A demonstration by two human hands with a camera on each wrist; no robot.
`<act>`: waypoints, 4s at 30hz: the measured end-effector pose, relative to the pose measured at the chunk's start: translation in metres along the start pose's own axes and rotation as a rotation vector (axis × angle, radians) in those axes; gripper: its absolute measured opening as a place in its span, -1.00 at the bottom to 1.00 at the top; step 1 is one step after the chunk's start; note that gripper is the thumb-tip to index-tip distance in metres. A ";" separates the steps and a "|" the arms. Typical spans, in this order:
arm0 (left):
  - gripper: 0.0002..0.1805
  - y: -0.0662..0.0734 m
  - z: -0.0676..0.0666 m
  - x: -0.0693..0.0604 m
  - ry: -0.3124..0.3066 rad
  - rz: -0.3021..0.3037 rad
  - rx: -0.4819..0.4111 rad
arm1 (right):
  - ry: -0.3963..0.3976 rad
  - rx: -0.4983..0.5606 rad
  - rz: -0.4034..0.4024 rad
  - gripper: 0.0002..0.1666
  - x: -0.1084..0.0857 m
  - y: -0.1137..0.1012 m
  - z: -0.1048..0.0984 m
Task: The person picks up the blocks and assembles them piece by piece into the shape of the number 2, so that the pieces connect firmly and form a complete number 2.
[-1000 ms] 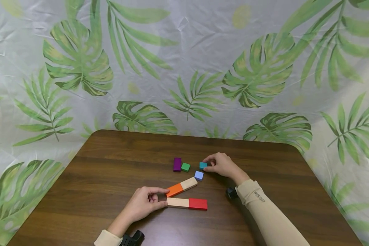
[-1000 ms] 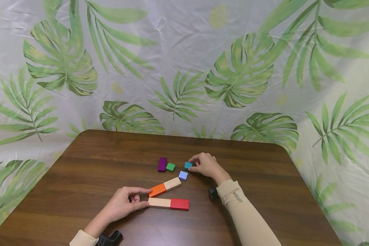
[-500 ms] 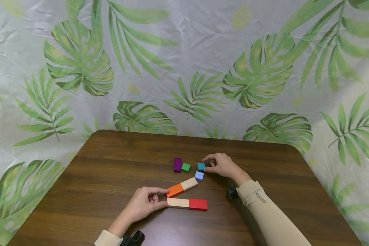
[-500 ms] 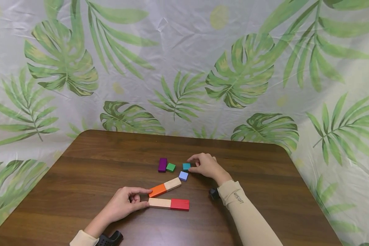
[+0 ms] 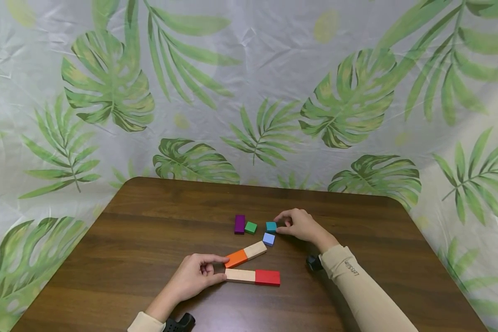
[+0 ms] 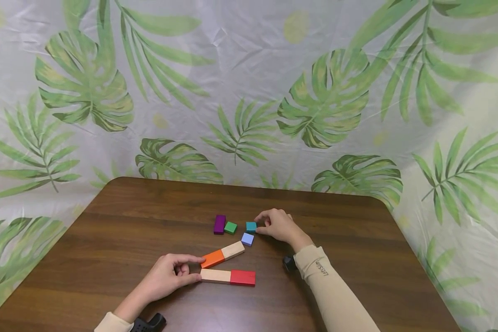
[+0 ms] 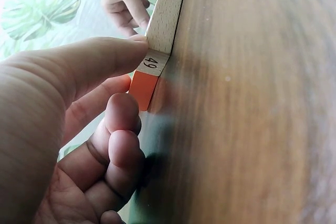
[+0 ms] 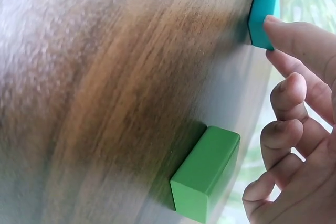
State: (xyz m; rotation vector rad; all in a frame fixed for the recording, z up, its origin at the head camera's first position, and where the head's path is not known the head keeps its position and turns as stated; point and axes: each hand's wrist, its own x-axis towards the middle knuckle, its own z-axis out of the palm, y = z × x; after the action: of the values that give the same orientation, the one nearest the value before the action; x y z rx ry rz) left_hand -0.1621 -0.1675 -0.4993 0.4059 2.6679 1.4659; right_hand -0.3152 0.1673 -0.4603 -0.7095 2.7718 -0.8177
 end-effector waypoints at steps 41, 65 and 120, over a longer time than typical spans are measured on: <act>-0.65 0.001 0.000 0.000 0.006 0.003 0.012 | -0.024 0.020 -0.035 -0.72 0.000 -0.004 0.002; -0.64 0.001 0.000 -0.001 0.006 0.015 0.005 | 0.014 0.087 -0.001 -0.66 -0.015 0.016 -0.009; -0.66 0.001 -0.001 -0.001 0.006 0.001 0.020 | 0.052 0.308 0.137 -0.50 -0.064 0.070 -0.019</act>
State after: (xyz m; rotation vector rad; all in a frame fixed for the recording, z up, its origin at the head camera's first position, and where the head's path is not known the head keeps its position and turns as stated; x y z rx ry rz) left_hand -0.1611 -0.1680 -0.4985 0.4058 2.6895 1.4434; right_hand -0.2928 0.2590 -0.4815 -0.4429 2.6151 -1.2103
